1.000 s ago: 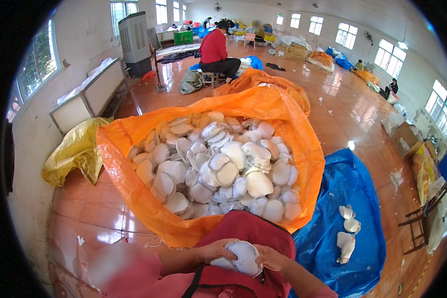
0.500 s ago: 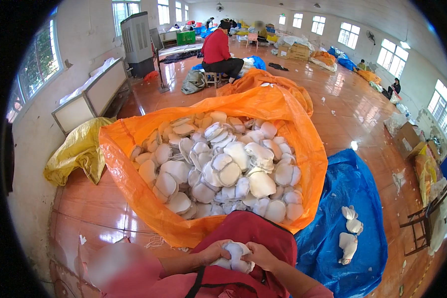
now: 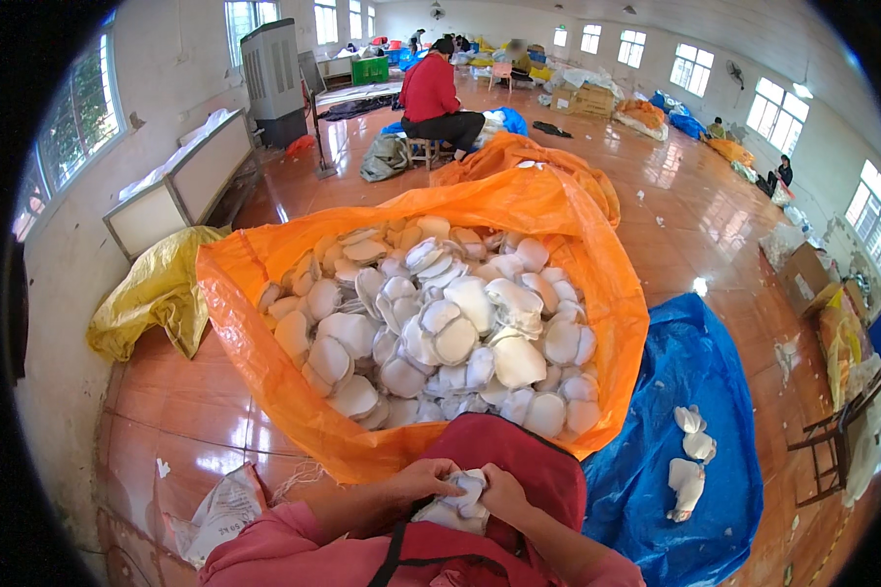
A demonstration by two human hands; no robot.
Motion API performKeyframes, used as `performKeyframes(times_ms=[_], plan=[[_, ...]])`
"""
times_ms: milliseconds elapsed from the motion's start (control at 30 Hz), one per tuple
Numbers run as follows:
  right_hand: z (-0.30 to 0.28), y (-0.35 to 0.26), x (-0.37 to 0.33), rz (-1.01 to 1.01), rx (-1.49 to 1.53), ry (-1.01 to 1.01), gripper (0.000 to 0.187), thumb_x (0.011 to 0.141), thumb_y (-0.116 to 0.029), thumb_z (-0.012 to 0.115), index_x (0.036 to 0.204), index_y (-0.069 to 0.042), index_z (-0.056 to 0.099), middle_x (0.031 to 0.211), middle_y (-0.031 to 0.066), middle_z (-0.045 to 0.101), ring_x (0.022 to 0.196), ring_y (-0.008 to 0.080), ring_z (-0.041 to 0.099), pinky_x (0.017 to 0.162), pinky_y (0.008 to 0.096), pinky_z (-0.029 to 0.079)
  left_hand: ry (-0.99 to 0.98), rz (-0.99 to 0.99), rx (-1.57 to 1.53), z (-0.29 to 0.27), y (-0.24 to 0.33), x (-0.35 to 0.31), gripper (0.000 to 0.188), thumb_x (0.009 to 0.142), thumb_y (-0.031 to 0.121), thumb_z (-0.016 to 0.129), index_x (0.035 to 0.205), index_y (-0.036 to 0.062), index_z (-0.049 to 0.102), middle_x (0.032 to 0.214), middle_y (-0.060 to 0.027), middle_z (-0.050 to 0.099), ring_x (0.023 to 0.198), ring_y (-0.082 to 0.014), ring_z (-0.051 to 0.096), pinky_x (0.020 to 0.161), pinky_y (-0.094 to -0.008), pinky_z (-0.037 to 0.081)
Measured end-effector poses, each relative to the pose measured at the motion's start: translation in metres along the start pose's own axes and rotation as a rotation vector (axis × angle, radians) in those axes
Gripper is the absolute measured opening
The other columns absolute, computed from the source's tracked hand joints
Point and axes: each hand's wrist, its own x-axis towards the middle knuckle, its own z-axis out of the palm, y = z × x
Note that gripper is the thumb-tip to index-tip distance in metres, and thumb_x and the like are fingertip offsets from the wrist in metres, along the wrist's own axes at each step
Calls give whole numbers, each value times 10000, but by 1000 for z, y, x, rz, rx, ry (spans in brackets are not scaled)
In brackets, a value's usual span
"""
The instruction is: The person repeatedly picks white cup-shaped items from an orange sack, fills them with a white fibrous material, and folds the edges to close them. The finished items are placed onto a blue tarp on the floor. The process is repeated continuously.
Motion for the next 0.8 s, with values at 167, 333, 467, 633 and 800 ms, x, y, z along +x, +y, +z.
performKeyframes(times_ms=[167, 333, 467, 633, 800], plan=[[14, -1, -1, -48, -51, 133, 208, 762, -171, 719, 896, -80, 589, 837, 142, 652, 802, 346, 638, 674, 433, 481, 76, 104, 571, -3, 10, 1, 404, 752, 293, 780, 1012, 38, 608, 906, -106, 643, 834, -236, 615, 754, -354, 478], [22, -4, -5, -253, -121, 260, 215, 746, -168, 740, 863, -81, 582, 831, 116, 621, 780, 292, 612, 667, 371, 470, 89, 258, 813, -2, 11, -3, 382, 723, 293, 773, 974, 57, 608, 929, -152, 613, 940, -333, 589, 817, -403, 462], [11, 11, -9, -292, 201, -1, 271, 779, -115, 720, 1019, -72, 602, 965, 77, 626, 839, 194, 602, 741, 318, 479, 122, 342, 827, 2, 12, -13, 298, 711, 207, 742, 940, 77, 602, 921, -147, 604, 950, -344, 564, 820, -426, 451], [-25, 2, -17, -94, 434, -366, 421, 836, -160, 741, 1206, -67, 563, 1095, 46, 622, 930, 129, 587, 841, 290, 485, 134, 456, 836, 1, -4, -7, 240, 664, 77, 679, 891, 83, 601, 896, -126, 607, 917, -336, 560, 803, -422, 450], [-24, -10, -13, -82, 185, -273, 367, 808, -160, 750, 1131, -70, 602, 1038, 56, 638, 902, 161, 618, 808, 300, 505, 140, 584, 976, 4, -2, -8, 232, 645, 47, 634, 870, 92, 600, 853, -84, 606, 933, -307, 553, 825, -413, 443]])
